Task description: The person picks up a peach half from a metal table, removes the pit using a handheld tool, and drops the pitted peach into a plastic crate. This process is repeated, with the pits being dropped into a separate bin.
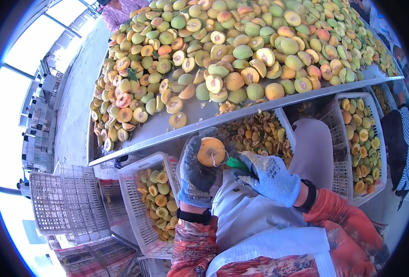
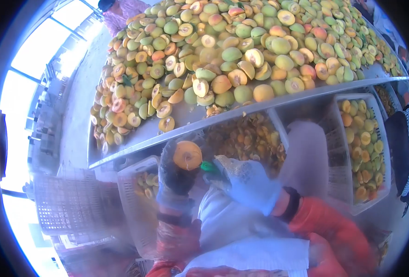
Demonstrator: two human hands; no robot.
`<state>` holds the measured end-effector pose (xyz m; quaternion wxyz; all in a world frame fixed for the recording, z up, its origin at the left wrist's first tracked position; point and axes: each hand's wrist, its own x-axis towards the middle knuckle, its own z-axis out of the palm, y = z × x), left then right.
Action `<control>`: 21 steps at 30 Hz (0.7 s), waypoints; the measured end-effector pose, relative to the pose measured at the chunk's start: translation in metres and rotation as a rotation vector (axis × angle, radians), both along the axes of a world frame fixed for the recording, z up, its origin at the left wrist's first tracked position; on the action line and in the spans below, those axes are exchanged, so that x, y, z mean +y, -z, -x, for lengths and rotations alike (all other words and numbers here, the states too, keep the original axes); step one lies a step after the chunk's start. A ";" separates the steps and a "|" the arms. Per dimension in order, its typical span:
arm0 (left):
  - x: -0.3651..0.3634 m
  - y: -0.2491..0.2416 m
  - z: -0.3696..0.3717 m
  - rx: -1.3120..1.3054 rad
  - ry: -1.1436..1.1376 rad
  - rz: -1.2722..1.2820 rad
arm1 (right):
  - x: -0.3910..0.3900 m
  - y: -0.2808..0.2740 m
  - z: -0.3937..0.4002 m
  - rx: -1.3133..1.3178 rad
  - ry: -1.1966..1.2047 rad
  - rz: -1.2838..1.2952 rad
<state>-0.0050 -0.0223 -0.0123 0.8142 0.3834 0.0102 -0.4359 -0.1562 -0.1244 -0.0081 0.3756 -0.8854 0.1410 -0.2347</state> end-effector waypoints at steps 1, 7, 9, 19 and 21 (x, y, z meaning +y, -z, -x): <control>0.000 -0.004 0.005 0.026 0.017 0.031 | 0.005 0.001 -0.001 0.008 0.008 0.049; 0.009 -0.014 0.022 0.040 0.033 0.013 | 0.013 -0.004 0.006 0.083 0.018 0.187; 0.008 -0.020 0.033 -0.042 -0.010 -0.057 | 0.013 -0.010 0.010 0.188 -0.028 0.156; -0.004 -0.018 0.066 -0.295 -0.152 -0.002 | 0.003 0.010 0.018 0.039 -0.169 -0.187; -0.006 -0.027 0.071 -0.071 -0.142 0.069 | 0.010 -0.008 0.026 0.184 -0.215 -0.780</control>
